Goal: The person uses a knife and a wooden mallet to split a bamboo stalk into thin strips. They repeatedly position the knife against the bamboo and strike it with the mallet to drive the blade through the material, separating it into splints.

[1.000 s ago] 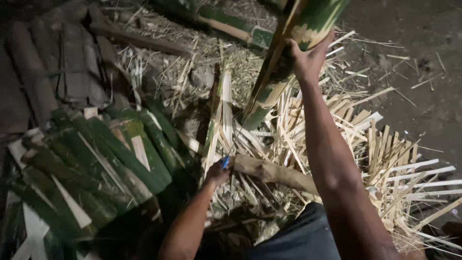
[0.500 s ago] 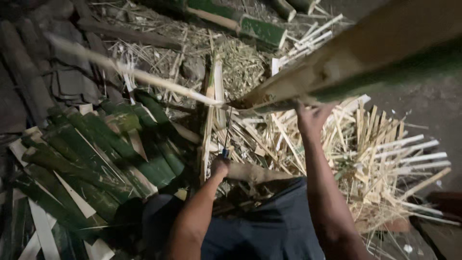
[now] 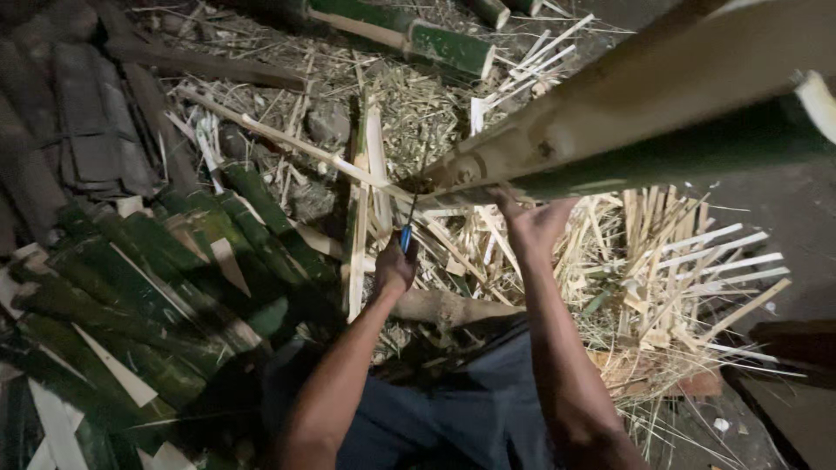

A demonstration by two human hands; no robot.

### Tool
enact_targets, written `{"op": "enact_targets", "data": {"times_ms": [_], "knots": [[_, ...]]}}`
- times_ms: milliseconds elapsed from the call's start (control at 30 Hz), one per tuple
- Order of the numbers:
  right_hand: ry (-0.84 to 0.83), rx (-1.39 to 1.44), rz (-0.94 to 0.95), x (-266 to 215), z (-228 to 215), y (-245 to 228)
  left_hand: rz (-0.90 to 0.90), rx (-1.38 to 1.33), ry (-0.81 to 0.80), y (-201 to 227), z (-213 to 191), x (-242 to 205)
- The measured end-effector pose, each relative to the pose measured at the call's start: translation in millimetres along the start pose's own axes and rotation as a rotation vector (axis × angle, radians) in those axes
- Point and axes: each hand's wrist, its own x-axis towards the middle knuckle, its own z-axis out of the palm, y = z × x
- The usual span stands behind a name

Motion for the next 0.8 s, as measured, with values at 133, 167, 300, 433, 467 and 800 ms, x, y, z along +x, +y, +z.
{"op": "enact_targets", "data": {"times_ms": [133,167,300,433,467,800], "knots": [[-0.011,-0.185,-0.085,9,6,10,-0.258,0.172,-0.219,-22,-12,7],[-0.011,-0.238,-0.096,15,9,11,-0.327,0.199,-0.29,-27,-17,9],[-0.075,-0.035,0.155,31,20,2,-0.468,0.174,-0.047,-18,-44,5],[-0.066,-0.012,0.006,29,30,-26,-0.198,-0.049,0.235,66,-86,-19],[-0.06,0.019,-0.025,25,35,-33,-0.108,-0.19,0.263,96,-99,-30],[-0.326,-0.145,-0.436,-4,44,9,0.792,-0.892,0.137,336,-210,-43]]}}
